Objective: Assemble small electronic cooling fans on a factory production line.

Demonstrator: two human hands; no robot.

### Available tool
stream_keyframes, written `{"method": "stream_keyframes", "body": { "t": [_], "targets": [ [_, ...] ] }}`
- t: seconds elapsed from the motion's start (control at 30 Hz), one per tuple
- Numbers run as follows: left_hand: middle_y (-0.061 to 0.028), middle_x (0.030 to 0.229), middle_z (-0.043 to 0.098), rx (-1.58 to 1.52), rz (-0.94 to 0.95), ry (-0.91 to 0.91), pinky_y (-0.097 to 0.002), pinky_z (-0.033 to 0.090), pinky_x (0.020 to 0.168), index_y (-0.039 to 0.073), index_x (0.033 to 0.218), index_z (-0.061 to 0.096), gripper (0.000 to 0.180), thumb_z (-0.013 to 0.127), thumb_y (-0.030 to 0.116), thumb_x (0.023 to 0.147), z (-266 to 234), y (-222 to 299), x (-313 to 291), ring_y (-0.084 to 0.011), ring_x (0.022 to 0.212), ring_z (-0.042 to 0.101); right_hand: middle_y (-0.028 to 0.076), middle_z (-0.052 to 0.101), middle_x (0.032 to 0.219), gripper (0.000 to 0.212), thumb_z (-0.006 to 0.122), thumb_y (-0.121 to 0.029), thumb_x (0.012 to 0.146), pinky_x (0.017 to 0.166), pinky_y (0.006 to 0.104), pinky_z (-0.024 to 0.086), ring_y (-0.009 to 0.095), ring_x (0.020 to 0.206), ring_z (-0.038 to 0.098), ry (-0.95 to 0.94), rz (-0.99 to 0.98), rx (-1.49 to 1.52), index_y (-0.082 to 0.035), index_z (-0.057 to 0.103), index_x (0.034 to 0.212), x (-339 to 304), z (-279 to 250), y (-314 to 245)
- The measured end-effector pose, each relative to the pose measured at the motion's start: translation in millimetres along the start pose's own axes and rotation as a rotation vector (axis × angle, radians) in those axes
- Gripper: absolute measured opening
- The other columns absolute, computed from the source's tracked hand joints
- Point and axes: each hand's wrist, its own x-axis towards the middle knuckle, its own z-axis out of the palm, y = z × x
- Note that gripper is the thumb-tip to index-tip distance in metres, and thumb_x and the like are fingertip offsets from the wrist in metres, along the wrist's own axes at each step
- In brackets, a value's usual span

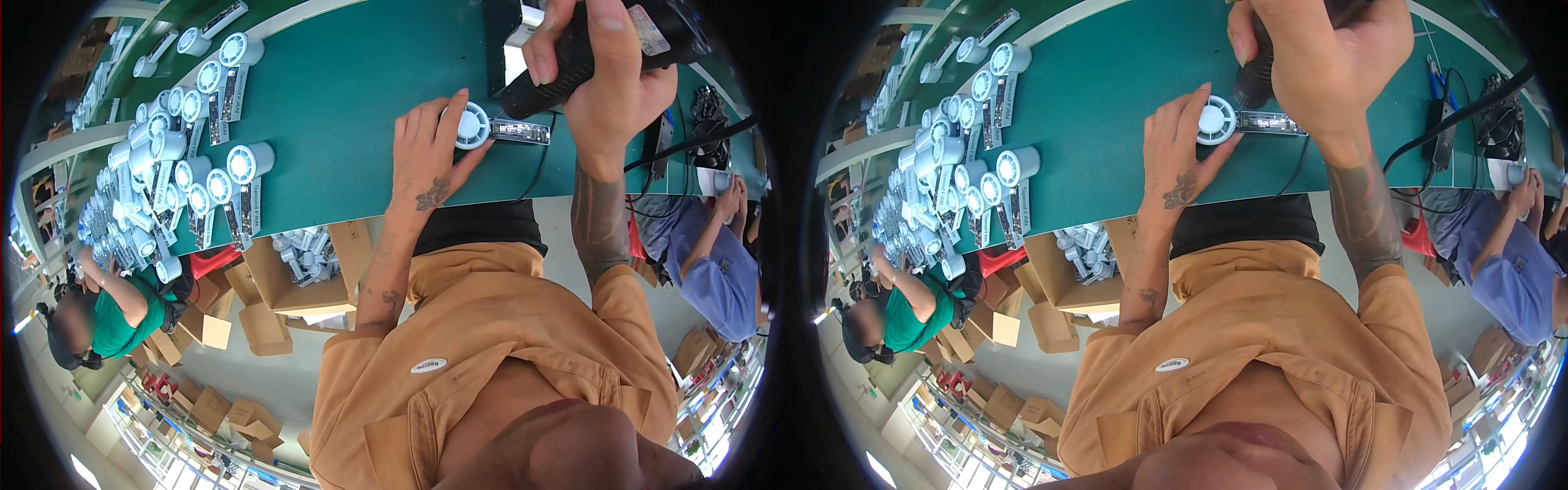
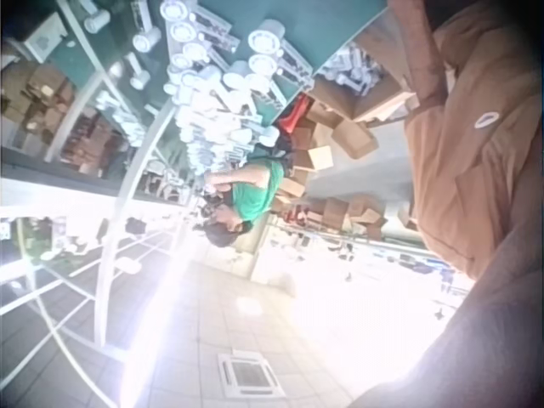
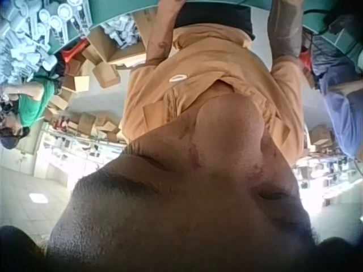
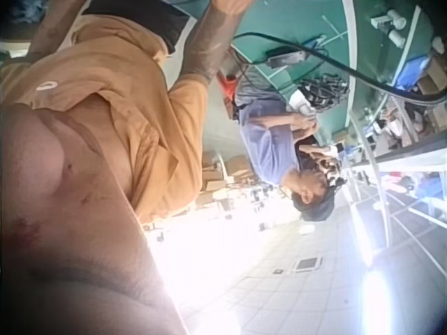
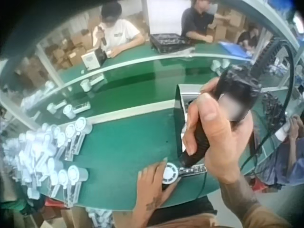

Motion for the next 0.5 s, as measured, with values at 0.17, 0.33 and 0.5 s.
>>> {"method": "stream_keyframes", "body": {
  "t": [0.17,0.33,0.5],
  "targets": [
    [-0.0142,0.118,0.061,0.011,0.016,0.008,-0.0421,0.042,0.088,0.003,0.141,0.054,0.072,0.085,0.029,0.082,1,-3,-1,-0.0307,0.105,0.057,0.01,0.059,0.073,0.033,0.066,-0.019,0.099,0.039,0.0263,0.041,0.013,0.043,0.05,-0.015,0.0,0.012,0.005,0.05,0.116,0,-1,6],
    [-0.0139,0.117,0.061,0.023,0.017,0.005,-0.0417,0.043,0.088,0.003,0.141,0.054,0.072,0.085,0.029,0.081,1,-2,0,-0.0303,0.104,0.057,0.01,0.058,0.072,0.034,0.064,-0.023,0.1,0.038,0.0258,0.04,0.013,0.041,0.05,-0.035,-0.038,-0.044,0.005,0.05,0.114,2,-4,5],
    [-0.0138,0.117,0.061,0.018,0.019,0.012,-0.0418,0.043,0.088,0.003,0.141,0.055,0.071,0.085,0.029,0.081,1,-1,0,-0.0303,0.104,0.057,0.011,0.058,0.071,0.034,0.062,-0.023,0.101,0.037,0.0257,0.04,0.013,0.041,0.049,-0.078,-0.077,0.033,0.004,0.049,0.115,7,-18,20]
  ]
}}
